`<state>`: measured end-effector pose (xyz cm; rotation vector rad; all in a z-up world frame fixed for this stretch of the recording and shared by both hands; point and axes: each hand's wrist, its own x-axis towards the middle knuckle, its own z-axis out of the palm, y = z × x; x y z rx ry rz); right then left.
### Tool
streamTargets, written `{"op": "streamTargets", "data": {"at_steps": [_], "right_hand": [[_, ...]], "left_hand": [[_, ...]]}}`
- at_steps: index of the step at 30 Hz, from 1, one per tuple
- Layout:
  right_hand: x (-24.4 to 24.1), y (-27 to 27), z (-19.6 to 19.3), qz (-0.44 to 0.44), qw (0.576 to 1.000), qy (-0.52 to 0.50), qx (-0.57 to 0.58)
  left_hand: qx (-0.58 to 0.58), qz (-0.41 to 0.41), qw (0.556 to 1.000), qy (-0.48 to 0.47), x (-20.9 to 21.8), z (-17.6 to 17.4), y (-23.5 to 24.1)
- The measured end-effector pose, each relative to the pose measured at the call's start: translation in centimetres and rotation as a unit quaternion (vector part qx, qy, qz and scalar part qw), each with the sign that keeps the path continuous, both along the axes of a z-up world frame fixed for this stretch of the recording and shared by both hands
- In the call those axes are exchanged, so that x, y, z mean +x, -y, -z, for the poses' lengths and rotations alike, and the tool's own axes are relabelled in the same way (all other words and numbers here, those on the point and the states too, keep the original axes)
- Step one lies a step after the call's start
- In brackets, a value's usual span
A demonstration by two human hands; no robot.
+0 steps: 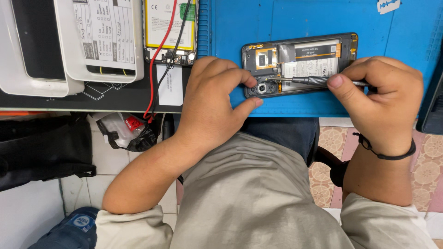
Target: The person uses a metal spudger to pry and separate the back cover of a disassembled smartphone. They work along the edges and around the camera module area, carefully lifting the frame while the battery and internal components remain exposed.
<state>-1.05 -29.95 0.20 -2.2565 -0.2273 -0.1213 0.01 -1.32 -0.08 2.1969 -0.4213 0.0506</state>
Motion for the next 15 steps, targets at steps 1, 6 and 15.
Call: {"op": "streamTargets", "data": {"at_steps": [1,6,15], "right_hand": [[0.04,-0.02,-0.06,-0.002,1.000,0.001,0.001],[0.18,-0.21,-0.46,-0.009,1.000,0.008,-0.014],[0.29,0.08,-1.01,-0.038,0.999,0.025,-0.030]], "left_hand": [[0.000,0.000,1.000,-0.005,0.02,-0.02,0.02],[0.003,-0.006,1.000,-0.019,0.01,-0.15,0.26],[0.000,-0.009,1.000,-0.018,-0.02,-0.16,0.21]]}}
